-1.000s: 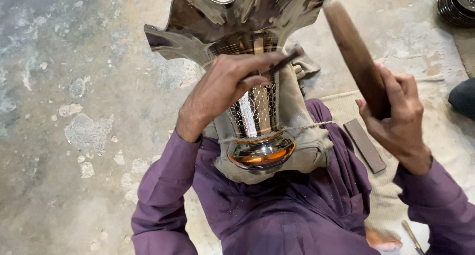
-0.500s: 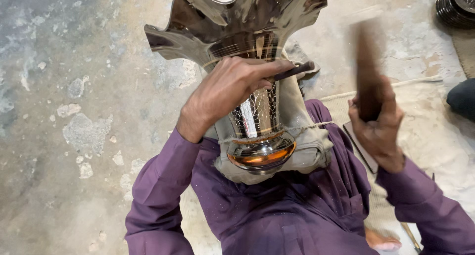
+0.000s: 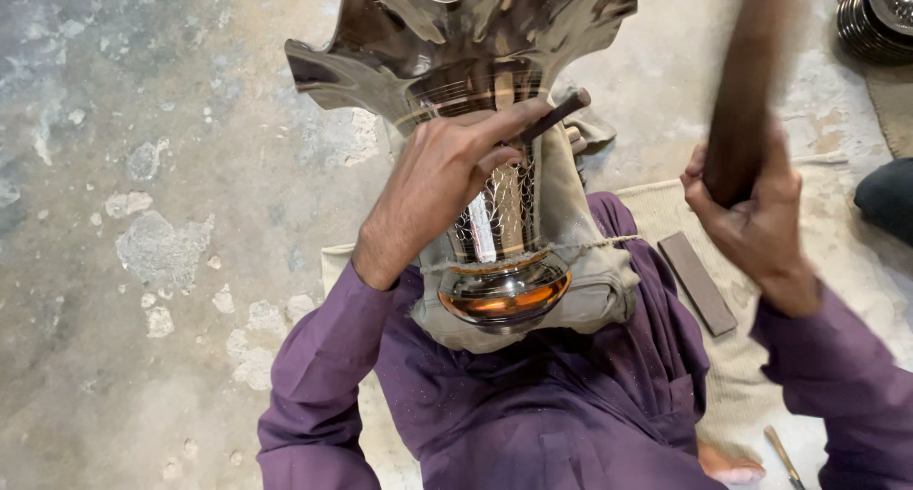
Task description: The person sits on the floor with a decorative metal vase held on a cloth pad on their lap. They hold a punch against the vase surface and strike it with a wooden mallet to emboss a pattern, repositioning the vase and punch to work different areas of the body.
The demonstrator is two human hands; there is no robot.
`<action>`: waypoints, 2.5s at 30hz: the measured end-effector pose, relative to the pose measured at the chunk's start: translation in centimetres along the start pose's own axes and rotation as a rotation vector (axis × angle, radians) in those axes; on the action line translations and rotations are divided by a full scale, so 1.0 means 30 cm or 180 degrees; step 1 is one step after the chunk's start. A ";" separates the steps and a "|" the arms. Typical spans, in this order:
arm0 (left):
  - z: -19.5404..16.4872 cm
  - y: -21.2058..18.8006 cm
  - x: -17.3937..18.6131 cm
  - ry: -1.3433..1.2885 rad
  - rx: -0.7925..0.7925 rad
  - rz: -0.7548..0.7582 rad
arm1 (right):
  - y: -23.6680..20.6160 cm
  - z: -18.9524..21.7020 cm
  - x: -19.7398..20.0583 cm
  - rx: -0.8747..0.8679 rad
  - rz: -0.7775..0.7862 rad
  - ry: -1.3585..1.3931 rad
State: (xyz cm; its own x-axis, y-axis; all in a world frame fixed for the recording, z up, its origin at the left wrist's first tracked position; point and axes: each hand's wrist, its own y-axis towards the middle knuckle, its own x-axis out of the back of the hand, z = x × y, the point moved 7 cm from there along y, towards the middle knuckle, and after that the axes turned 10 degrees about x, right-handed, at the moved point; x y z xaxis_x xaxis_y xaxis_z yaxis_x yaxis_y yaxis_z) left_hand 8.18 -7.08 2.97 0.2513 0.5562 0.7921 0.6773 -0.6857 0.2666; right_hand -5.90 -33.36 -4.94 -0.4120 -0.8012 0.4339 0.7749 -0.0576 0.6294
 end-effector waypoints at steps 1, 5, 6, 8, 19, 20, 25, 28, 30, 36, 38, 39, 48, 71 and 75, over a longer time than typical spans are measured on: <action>0.001 -0.003 0.006 -0.0083 -0.0018 -0.0107 | 0.008 -0.007 0.008 -0.0003 0.0189 -0.0720; 0.002 -0.015 0.013 -0.0235 0.0023 -0.0367 | 0.049 -0.007 0.050 0.0062 0.0327 -0.1151; 0.003 -0.018 0.013 -0.0222 0.0079 -0.0410 | 0.062 0.000 0.053 0.0092 0.0433 -0.1155; 0.001 -0.014 0.010 -0.0220 0.0093 -0.0373 | 0.089 0.014 0.057 0.0119 0.0851 -0.1688; -0.010 -0.034 0.022 -0.0309 0.0209 -0.0724 | 0.178 0.106 0.086 0.0353 0.0787 -0.1849; -0.006 -0.037 0.023 -0.0355 0.0271 -0.0750 | 0.183 0.100 0.089 0.0138 0.0786 -0.1484; 0.003 -0.034 0.014 -0.0304 0.0438 -0.0789 | 0.234 0.169 0.078 0.0378 0.1019 -0.2123; 0.015 -0.044 0.013 -0.0392 0.0574 -0.0778 | 0.268 0.214 0.071 0.0383 0.0885 -0.1695; 0.013 -0.055 0.016 -0.0430 0.0488 -0.0850 | 0.273 0.219 0.057 0.0400 0.1566 -0.2717; 0.040 -0.094 0.013 -0.0919 0.0637 -0.1132 | 0.330 0.299 0.129 0.0915 0.0899 -0.1907; 0.049 -0.103 0.004 -0.0963 0.0693 -0.1132 | 0.347 0.309 0.139 0.1049 0.0845 -0.1881; 0.055 -0.107 -0.002 -0.0987 0.0726 -0.1137 | 0.358 0.315 0.138 0.1139 0.0864 -0.1839; 0.098 -0.123 -0.055 -0.1046 0.0788 -0.1268 | 0.479 0.388 0.062 0.1069 0.1628 -0.2484; 0.059 -0.154 -0.043 -0.1213 0.0785 -0.1449 | 0.501 0.458 0.042 0.1237 0.1362 -0.2168; 0.062 -0.153 -0.056 -0.1329 0.0876 -0.1331 | 0.498 0.451 0.018 0.1261 0.1776 -0.2922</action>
State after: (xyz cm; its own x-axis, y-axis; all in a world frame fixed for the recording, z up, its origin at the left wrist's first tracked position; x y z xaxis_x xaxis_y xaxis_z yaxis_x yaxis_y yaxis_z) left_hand 5.94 -3.98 -0.61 0.1381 0.9237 0.3574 0.9147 -0.2573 0.3117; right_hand -1.03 -26.60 13.41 -0.3789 0.0902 0.9210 0.8213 0.4915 0.2897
